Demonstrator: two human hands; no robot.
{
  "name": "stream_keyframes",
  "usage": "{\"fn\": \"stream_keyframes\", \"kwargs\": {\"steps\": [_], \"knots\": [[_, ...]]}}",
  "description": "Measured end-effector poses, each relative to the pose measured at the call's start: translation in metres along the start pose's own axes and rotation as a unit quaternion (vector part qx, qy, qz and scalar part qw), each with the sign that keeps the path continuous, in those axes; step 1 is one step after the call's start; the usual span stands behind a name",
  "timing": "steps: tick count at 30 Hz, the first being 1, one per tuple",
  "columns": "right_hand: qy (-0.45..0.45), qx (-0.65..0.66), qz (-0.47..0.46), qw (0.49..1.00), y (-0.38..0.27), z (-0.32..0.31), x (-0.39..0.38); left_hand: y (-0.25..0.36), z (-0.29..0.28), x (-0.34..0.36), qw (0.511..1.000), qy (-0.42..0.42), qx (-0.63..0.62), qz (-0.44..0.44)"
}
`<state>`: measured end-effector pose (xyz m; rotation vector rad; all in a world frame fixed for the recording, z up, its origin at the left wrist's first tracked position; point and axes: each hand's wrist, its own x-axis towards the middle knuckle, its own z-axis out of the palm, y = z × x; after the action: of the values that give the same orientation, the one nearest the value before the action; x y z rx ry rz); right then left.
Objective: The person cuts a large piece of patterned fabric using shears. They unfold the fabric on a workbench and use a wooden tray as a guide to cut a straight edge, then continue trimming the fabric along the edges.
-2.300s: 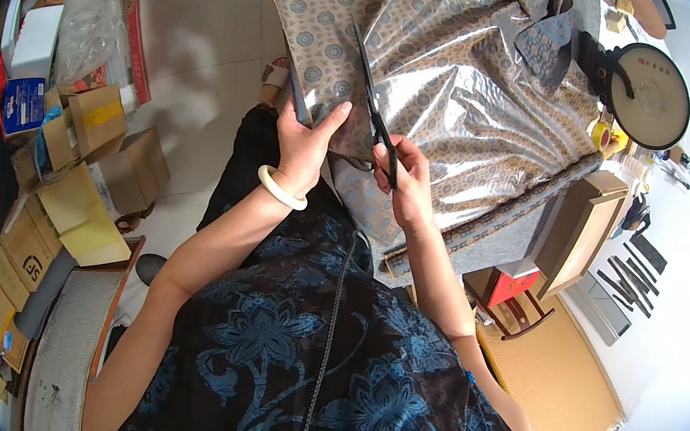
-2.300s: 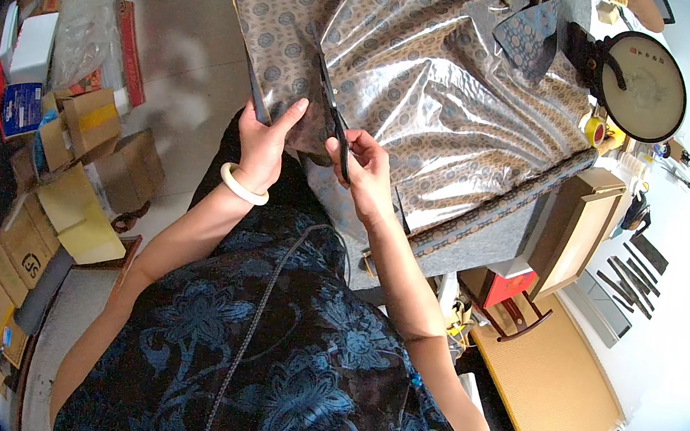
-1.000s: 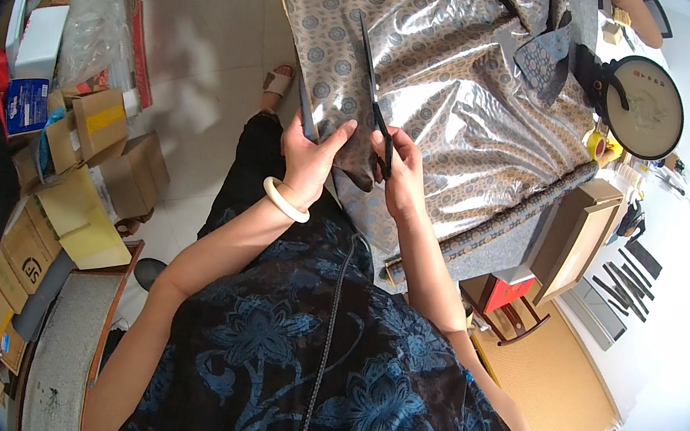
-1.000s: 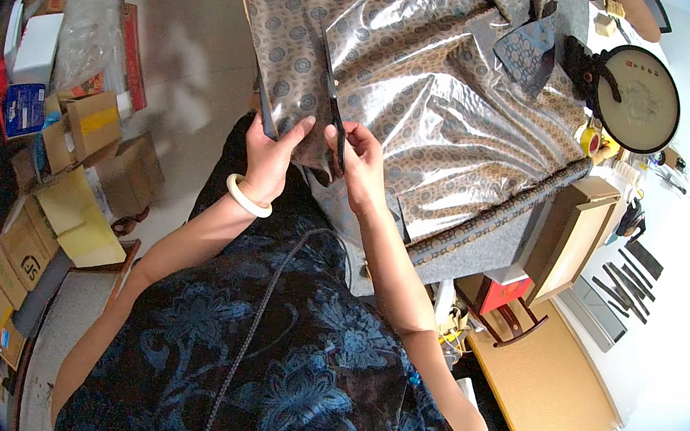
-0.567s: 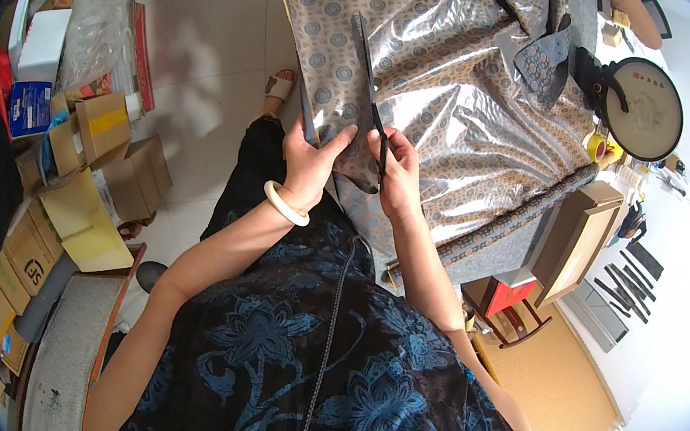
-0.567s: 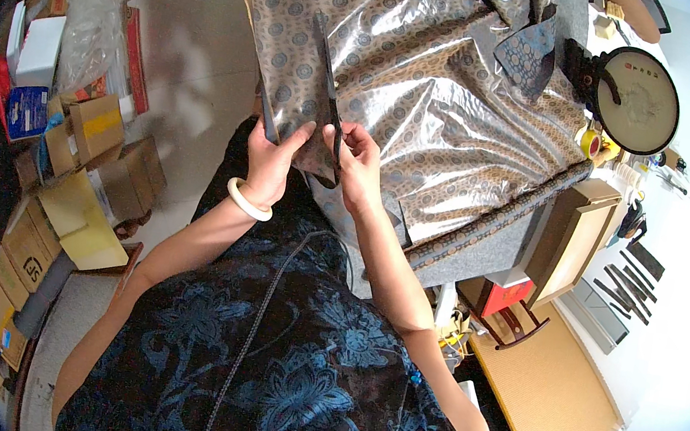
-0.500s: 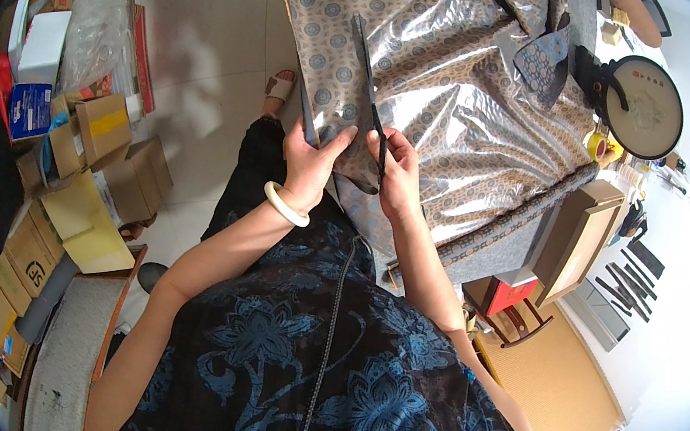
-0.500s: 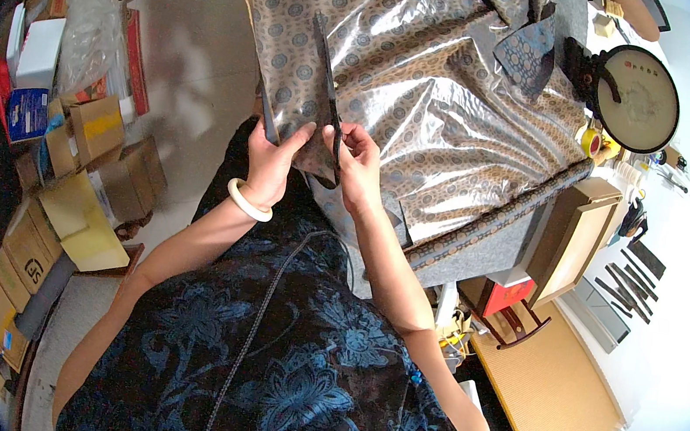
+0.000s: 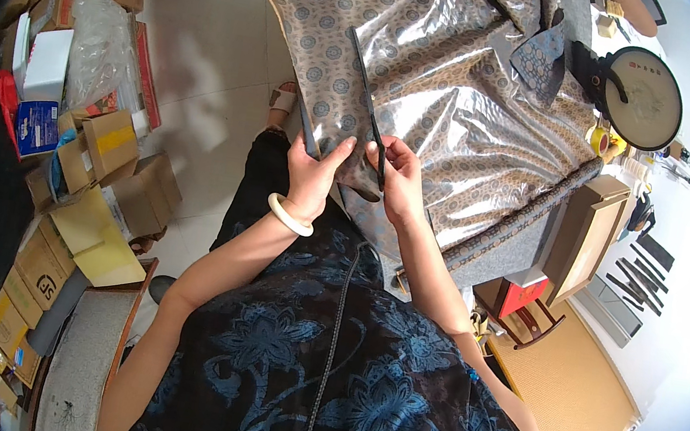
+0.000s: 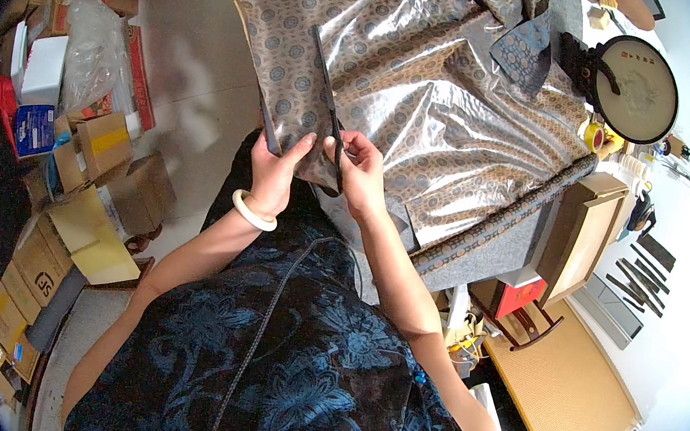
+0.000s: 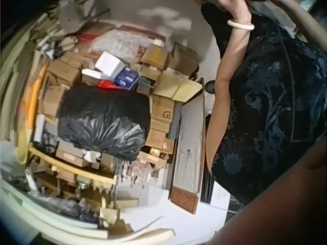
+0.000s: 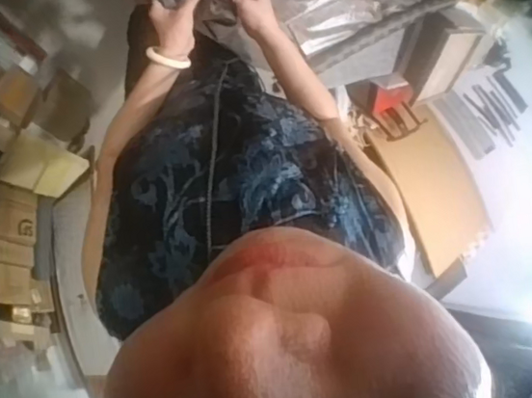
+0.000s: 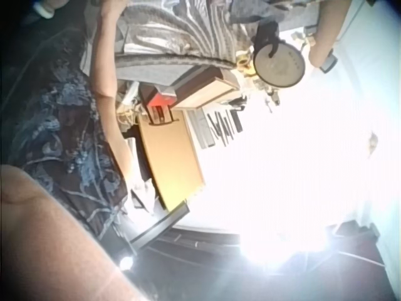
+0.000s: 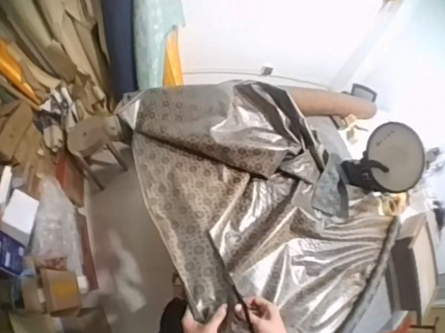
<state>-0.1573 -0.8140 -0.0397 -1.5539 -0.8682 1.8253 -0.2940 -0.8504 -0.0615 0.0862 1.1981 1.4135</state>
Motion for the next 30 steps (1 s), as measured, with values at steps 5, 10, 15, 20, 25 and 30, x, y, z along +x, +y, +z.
{"fn": "stream_keyframes", "kwargs": {"steps": [5,10,15,20,25,30], "knots": [[-0.002,-0.017,0.043,0.999,-0.011,0.001,0.007,0.002,-0.001,-0.001,1.0,0.0,-0.002,0.002],[0.017,-0.014,0.0,1.0,-0.015,0.015,0.033,0.002,0.0,-0.002,1.0,0.0,0.0,0.0],[0.001,-0.012,-0.006,1.0,-0.01,0.013,0.045,0.005,-0.001,-0.001,1.0,0.004,0.007,0.0],[-0.016,0.018,-0.037,0.999,-0.006,0.014,0.046,0.003,0.0,-0.003,1.0,-0.001,0.005,-0.004],[-0.026,0.036,-0.029,0.999,-0.01,0.013,0.043,0.004,0.003,-0.004,1.0,0.0,0.008,-0.005],[-0.013,0.029,-0.015,0.999,-0.011,0.013,0.042,0.001,0.003,-0.006,1.0,-0.005,0.006,-0.006]]}}
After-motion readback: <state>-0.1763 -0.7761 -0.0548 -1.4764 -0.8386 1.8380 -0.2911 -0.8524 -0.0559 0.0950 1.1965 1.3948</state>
